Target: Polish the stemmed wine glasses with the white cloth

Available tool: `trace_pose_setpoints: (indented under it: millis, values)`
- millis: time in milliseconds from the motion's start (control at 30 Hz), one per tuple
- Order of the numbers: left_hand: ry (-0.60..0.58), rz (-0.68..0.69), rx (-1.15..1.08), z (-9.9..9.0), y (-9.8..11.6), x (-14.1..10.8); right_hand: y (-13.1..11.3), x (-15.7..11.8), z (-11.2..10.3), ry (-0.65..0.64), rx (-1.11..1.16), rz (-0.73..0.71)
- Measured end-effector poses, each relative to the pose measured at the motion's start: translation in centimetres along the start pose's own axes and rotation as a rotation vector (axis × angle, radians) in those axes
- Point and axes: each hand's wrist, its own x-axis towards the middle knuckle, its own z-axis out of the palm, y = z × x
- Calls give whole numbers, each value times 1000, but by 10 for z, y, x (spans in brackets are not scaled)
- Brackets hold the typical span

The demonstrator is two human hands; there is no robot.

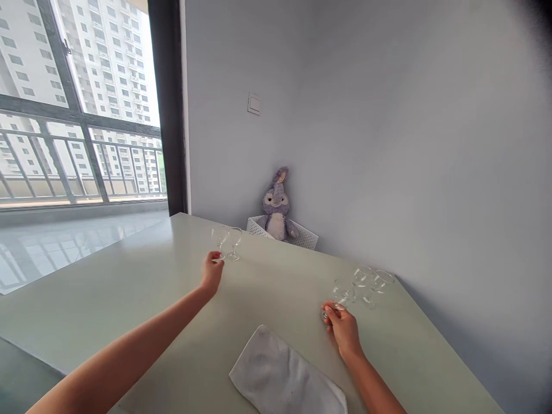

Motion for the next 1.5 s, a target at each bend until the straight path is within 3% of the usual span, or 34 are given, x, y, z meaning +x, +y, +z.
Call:
trace_pose_setpoints:
  millis: [133, 200, 267, 333, 400, 467, 567, 700, 833, 1000, 1200, 1367, 1500]
  values:
    - [-353, 75, -10, 28, 8, -73, -24, -35, 61, -261, 10, -62]
    - [-586, 171, -54, 39, 14, -101, -37, -53, 90, -372, -17, -104]
    - [-740, 187, -155, 45, 18, -118, -47, -69, 112, -450, -58, -163]
    - [-779, 150, -247, 45, 17, -120, -54, -79, 125, -513, -88, -216]
    - [-671, 123, -254, 38, 11, -108, -57, -83, 128, -571, -102, -243]
    - [-475, 110, -197, 26, 1, -84, -59, -80, 122, -598, -117, -253]
    - [-308, 72, -154, 1, -16, -37, -54, -63, 100, -518, -151, -235]
    - [-204, 37, -109, -23, -35, 14, -38, -37, 63, -360, -134, -174]
    - [-172, 23, -82, -27, -45, 43, -22, -25, 27, -255, -105, -129]
    - [-174, 13, -31, -19, -48, 62, -8, -10, -11, -57, -51, -83]
    - [-183, -1, 45, -12, -40, 74, -1, 34, -43, 260, 25, -66]
    - [-120, -10, 73, -15, -33, 65, -7, 73, -44, 276, 59, -47]
    - [141, -22, 94, -23, -34, 43, -10, 92, -38, 246, 59, -23]
